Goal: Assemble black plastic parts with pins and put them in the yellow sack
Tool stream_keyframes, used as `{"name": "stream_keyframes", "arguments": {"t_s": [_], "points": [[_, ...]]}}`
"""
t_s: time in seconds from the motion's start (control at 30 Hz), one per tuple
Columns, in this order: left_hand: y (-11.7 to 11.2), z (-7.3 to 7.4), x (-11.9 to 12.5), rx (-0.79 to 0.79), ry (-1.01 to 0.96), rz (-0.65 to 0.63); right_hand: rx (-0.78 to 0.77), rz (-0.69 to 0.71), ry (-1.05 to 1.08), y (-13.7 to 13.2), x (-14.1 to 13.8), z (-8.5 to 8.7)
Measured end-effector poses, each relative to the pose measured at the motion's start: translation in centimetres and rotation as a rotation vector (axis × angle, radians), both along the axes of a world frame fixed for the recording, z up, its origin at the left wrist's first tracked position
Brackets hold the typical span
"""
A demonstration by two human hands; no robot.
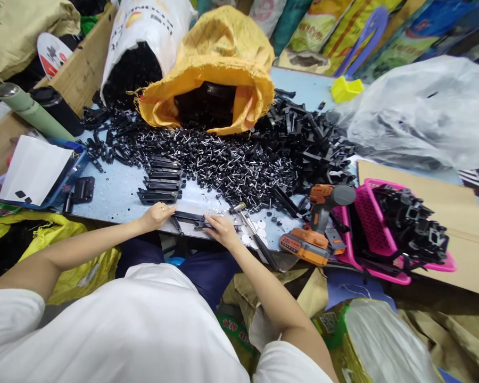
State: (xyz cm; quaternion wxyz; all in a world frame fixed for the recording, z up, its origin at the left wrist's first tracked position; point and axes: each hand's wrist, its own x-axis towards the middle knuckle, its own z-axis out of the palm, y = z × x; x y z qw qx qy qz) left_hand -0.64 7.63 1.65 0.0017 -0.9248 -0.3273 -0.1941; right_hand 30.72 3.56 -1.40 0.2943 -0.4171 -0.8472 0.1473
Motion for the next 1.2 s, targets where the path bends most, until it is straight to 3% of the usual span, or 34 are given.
{"name": "stream_keyframes", "arguments": {"t_s": [0.1, 0.17, 0.27, 0.33, 0.6, 0.73, 0.83, 0.9, 1.0, 1.1, 1.2], "points": [[-1.1, 1.1, 2.1, -0.035, 0.052, 0.091, -0.03, 0.047, 0.001, 0.5, 0.5, -0.8], [-2.0, 1.5, 4.6, -0.069, 0.084, 0.08, -0.028, 0.032, -0.015, 0.2, 0.4, -1.1], [-2.5, 1.5, 8.4, -0.209, 0.149, 0.029, -0.014, -0.033, -0.04, -0.7, 0.0, -1.3], [-2.1, 1.0, 9.8, -0.304, 0.164, 0.032, -0.006, -0.003, -0.063, -1.0, 0.1, -1.2], [-0.5, -0.2, 9.5, -0.378, 0.136, -0.052, -0.019, 0.366, -0.234, 2.8, 1.8, 0.1], [-0.5, 0.0, 9.7, -0.387, 0.086, -0.042, -0.001, 0.357, -0.233, 2.9, 2.0, 0.2], [-2.0, 0.4, 8.7, -0.333, -0.018, -0.056, 0.013, 0.264, -0.247, 1.8, 1.6, 1.0], [-3.7, 0.6, 7.7, -0.29, -0.087, 0.038, 0.043, 0.142, -0.246, 1.3, 0.2, 2.0], [-6.2, 0.7, 6.9, -0.368, -0.044, 0.415, 0.072, 0.022, -0.159, 1.5, -4.2, 3.3], [-6.9, 1.0, 6.9, -0.568, 0.11, 0.699, 0.001, 0.122, -0.1, 2.3, -9.3, 3.6], [-6.0, 1.5, 6.6, -0.708, 0.166, 0.776, -0.105, 0.138, -0.105, 2.7, -11.9, 2.9]]}}
